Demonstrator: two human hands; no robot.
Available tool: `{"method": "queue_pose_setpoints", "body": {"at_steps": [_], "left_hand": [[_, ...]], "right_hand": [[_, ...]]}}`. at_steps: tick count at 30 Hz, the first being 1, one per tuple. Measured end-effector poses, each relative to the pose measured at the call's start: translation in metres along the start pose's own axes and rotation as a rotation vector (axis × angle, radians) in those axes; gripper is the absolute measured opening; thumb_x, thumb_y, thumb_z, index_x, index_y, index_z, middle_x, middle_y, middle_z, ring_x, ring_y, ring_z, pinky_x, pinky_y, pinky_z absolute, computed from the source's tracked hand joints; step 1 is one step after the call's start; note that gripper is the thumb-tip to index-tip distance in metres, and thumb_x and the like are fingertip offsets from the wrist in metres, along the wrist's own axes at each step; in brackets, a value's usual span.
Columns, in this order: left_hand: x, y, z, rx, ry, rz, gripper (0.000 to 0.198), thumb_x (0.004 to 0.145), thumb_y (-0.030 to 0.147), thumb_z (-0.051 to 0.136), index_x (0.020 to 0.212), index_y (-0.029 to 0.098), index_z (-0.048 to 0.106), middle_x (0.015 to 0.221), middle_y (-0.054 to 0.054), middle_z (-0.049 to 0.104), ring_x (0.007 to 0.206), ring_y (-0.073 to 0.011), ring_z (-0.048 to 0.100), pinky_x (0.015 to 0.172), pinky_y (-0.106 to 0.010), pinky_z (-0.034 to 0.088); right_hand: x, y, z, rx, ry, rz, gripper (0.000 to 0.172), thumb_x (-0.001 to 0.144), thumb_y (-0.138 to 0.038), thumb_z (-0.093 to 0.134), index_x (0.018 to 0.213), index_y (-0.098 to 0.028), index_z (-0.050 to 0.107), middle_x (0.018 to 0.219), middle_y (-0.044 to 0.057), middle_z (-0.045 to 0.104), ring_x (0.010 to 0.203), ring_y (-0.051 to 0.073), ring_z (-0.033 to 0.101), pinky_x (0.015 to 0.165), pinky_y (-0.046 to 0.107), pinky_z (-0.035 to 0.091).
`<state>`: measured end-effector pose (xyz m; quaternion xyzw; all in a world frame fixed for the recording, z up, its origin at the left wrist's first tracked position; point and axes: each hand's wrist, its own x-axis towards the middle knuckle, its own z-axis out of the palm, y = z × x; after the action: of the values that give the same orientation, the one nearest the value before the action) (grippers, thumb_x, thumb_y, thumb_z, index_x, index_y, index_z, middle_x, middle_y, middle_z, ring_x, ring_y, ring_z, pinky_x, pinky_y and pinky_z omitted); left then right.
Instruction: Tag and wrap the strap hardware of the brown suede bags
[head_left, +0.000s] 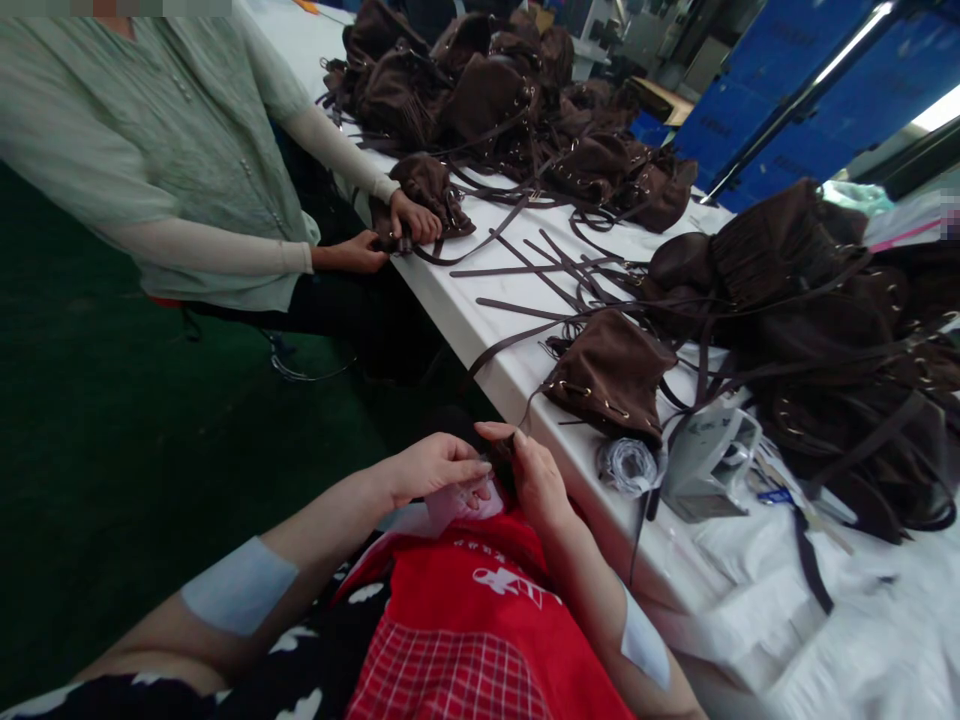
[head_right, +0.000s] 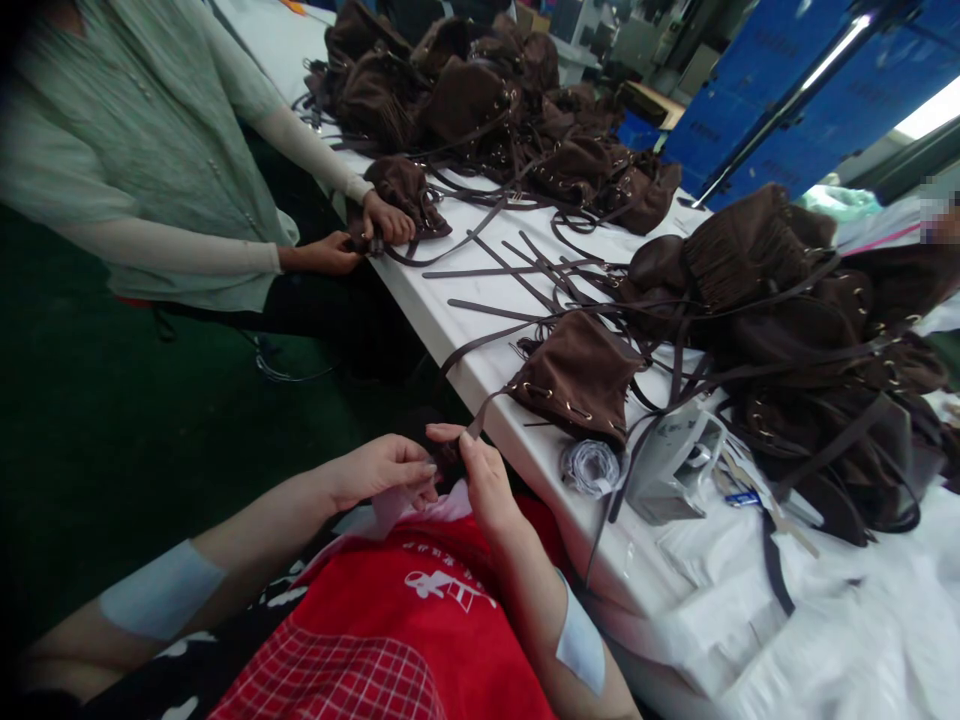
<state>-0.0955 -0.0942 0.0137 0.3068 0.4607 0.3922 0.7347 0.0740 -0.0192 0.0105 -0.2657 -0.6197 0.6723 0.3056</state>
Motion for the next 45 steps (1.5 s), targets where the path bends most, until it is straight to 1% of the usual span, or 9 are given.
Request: {"method": "queue_pose_setpoints", "body": {"at_steps": [4, 7, 13, 19, 25, 32, 36, 39, 45], "left_hand": [[-0.001, -0.001, 0.001, 0.025, -0.085, 0.008, 0.036, 0.065, 0.042, 0.085, 0.081, 0.012, 0.075, 0.078, -0.007, 0.076, 0.072, -0.0155, 0.068, 0.074, -0.027, 0.051], [-0.001, -0.004, 0.0, -0.012, -0.072, 0.008, 0.035, 0.061, 0.035, 0.089, 0.083, 0.012, 0.075, 0.082, -0.007, 0.076, 0.076, -0.0168, 0.069, 0.075, -0.027, 0.051], [0.003, -0.012, -0.004, -0.117, 0.066, 0.019, 0.036, 0.07, 0.045, 0.081, 0.082, 0.013, 0.07, 0.078, -0.005, 0.073, 0.069, -0.0145, 0.068, 0.066, -0.025, 0.049], [0.005, -0.012, -0.001, -0.093, 0.027, 0.021, 0.036, 0.069, 0.041, 0.083, 0.085, 0.011, 0.071, 0.074, -0.004, 0.072, 0.064, -0.0138, 0.066, 0.065, -0.025, 0.047], [0.006, -0.011, -0.003, -0.084, 0.019, 0.064, 0.042, 0.068, 0.043, 0.084, 0.093, 0.012, 0.072, 0.079, -0.006, 0.074, 0.073, -0.016, 0.067, 0.07, -0.026, 0.048], [0.003, -0.012, 0.001, -0.096, -0.011, 0.055, 0.045, 0.069, 0.05, 0.081, 0.084, 0.009, 0.071, 0.079, -0.011, 0.074, 0.071, -0.0177, 0.068, 0.071, -0.029, 0.05], [0.007, -0.017, 0.004, -0.121, 0.055, 0.035, 0.048, 0.068, 0.053, 0.081, 0.091, 0.013, 0.068, 0.08, -0.007, 0.074, 0.073, -0.0165, 0.07, 0.072, -0.027, 0.051], [0.009, -0.022, 0.002, -0.104, 0.112, -0.001, 0.047, 0.073, 0.057, 0.075, 0.089, 0.013, 0.066, 0.079, -0.006, 0.074, 0.067, -0.0155, 0.069, 0.062, -0.025, 0.05], [0.001, -0.018, -0.002, -0.038, 0.076, -0.015, 0.04, 0.066, 0.045, 0.084, 0.083, 0.012, 0.069, 0.083, -0.009, 0.076, 0.064, -0.0135, 0.066, 0.058, -0.023, 0.05]], "right_hand": [[0.0, 0.0, -0.001, -0.016, 0.052, 0.03, 0.04, 0.096, -0.052, 0.046, 0.105, -0.026, 0.075, 0.117, 0.005, 0.07, 0.114, 0.025, 0.061, 0.101, 0.039, 0.044], [0.0, 0.0, -0.003, -0.008, 0.063, 0.021, 0.04, 0.096, -0.052, 0.047, 0.104, -0.026, 0.075, 0.118, 0.006, 0.07, 0.114, 0.025, 0.061, 0.101, 0.039, 0.044], [0.001, 0.003, -0.002, 0.036, 0.007, 0.004, 0.042, 0.095, -0.054, 0.047, 0.102, -0.024, 0.077, 0.121, 0.008, 0.068, 0.117, 0.026, 0.059, 0.103, 0.041, 0.043], [0.0, 0.003, 0.001, 0.04, -0.005, 0.046, 0.042, 0.096, -0.053, 0.047, 0.103, -0.025, 0.076, 0.123, 0.007, 0.067, 0.117, 0.025, 0.059, 0.104, 0.041, 0.043], [0.0, 0.002, 0.0, -0.02, 0.042, 0.054, 0.04, 0.094, -0.054, 0.05, 0.1, -0.025, 0.077, 0.119, 0.007, 0.069, 0.116, 0.025, 0.06, 0.103, 0.039, 0.043], [0.001, 0.003, 0.004, -0.049, 0.103, 0.109, 0.035, 0.09, -0.051, 0.056, 0.095, -0.025, 0.078, 0.115, 0.007, 0.071, 0.106, 0.024, 0.063, 0.09, 0.036, 0.049], [0.0, 0.001, 0.004, -0.052, 0.134, 0.088, 0.034, 0.089, -0.05, 0.058, 0.093, -0.023, 0.078, 0.111, 0.007, 0.072, 0.107, 0.024, 0.063, 0.092, 0.036, 0.049], [-0.001, -0.001, 0.0, -0.06, 0.153, 0.034, 0.032, 0.092, -0.047, 0.055, 0.093, -0.024, 0.078, 0.11, 0.005, 0.072, 0.11, 0.024, 0.061, 0.097, 0.037, 0.046], [-0.001, 0.001, -0.005, -0.155, 0.193, 0.109, 0.034, 0.087, -0.051, 0.059, 0.095, -0.023, 0.079, 0.088, 0.004, 0.071, 0.086, 0.02, 0.061, 0.082, 0.034, 0.047]]}}
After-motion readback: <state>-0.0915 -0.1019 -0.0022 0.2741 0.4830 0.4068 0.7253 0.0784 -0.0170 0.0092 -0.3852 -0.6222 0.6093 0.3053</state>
